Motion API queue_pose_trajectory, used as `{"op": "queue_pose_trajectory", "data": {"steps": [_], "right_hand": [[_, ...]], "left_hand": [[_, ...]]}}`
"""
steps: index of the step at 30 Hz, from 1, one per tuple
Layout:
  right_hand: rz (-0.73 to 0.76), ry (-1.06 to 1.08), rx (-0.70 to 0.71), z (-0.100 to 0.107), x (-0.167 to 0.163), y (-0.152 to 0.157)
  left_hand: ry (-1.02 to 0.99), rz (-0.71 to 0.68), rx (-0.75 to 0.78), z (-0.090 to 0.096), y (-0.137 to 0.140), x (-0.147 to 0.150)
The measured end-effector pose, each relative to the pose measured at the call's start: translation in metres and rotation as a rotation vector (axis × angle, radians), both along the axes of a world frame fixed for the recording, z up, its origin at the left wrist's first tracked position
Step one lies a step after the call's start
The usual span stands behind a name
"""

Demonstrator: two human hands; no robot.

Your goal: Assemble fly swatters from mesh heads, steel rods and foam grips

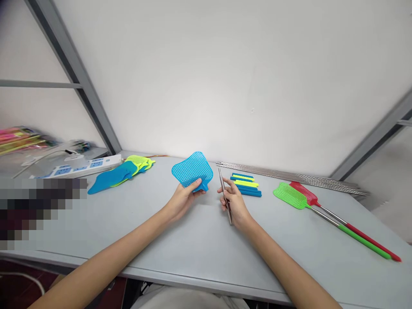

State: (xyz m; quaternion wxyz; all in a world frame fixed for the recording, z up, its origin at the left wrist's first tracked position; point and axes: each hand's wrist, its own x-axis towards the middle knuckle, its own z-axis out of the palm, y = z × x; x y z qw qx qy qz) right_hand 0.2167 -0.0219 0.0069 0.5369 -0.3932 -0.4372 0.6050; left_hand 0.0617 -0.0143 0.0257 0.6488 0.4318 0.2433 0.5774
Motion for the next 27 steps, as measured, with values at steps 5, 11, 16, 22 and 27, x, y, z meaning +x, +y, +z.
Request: {"op": "queue_pose_trajectory", "data": {"steps": [5, 11, 16, 22, 27], "right_hand": [[0.103, -0.019, -0.084, 0.002, 0.000, -0.001], [0.313, -0.152, -0.163, 0.007, -0.002, -0.007], [0.457, -0.187, -0.217, 0.010, -0.005, -0.015], [0.474, -0.149, -0.250, 0.008, -0.006, -0.015], [0.486, -0.109, -0.289, 0.008, -0.005, -0.012]], "left_hand": [[0.020, 0.135, -0.035, 0.001, 0.011, -0.009], [0.019, 0.281, -0.054, 0.000, 0.021, -0.018], [0.099, 0.265, 0.012, 0.000, 0.021, -0.020], [0.221, 0.273, 0.032, -0.003, 0.020, -0.018], [0.245, 0.257, 0.039, -0.003, 0.020, -0.017]]}}
